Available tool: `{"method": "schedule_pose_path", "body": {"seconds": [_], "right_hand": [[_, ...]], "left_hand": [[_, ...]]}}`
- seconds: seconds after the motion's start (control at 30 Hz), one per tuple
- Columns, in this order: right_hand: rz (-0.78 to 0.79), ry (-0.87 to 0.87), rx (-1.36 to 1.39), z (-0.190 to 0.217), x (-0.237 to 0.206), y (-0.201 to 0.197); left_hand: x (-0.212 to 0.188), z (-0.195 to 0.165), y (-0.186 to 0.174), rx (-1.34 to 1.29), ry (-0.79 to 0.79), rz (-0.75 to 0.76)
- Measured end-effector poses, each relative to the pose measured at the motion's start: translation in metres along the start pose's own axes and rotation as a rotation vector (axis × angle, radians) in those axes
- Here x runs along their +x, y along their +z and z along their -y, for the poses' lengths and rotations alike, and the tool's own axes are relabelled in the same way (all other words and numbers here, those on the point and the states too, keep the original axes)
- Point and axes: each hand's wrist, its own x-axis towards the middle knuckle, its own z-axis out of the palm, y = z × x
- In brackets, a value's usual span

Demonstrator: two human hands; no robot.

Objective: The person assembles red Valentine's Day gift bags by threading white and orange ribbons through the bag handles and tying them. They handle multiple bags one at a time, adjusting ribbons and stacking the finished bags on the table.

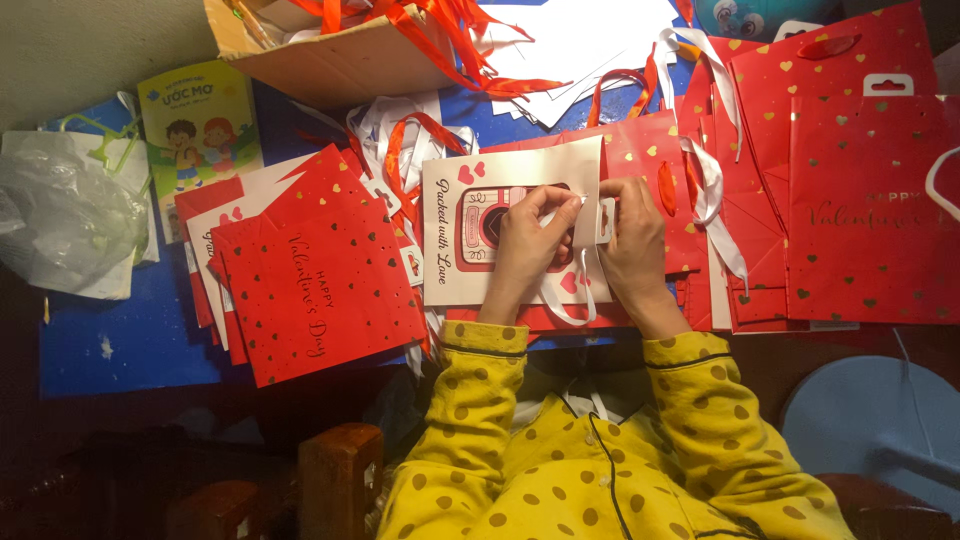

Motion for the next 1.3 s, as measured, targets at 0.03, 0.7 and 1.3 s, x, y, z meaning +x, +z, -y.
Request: {"method": "schedule_pose_path", "body": {"seconds": [0.03, 0.7, 1.3], "right_hand": [[-0.002, 0.012, 0.010, 0.000, 0.000, 0.000], [-0.076, 0.091, 0.083, 0.003, 0.002, 0.003], [0.032, 0.047, -0.010, 0.000, 0.001, 0.000]], "left_hand": [[0.000, 0.000, 0.000, -0.017, 0.019, 0.007], [0.004, 0.011, 0.005, -0.137, 0.012, 0.013], [0.007, 0.018, 0.001, -0.049, 0.104, 0.004]]}}
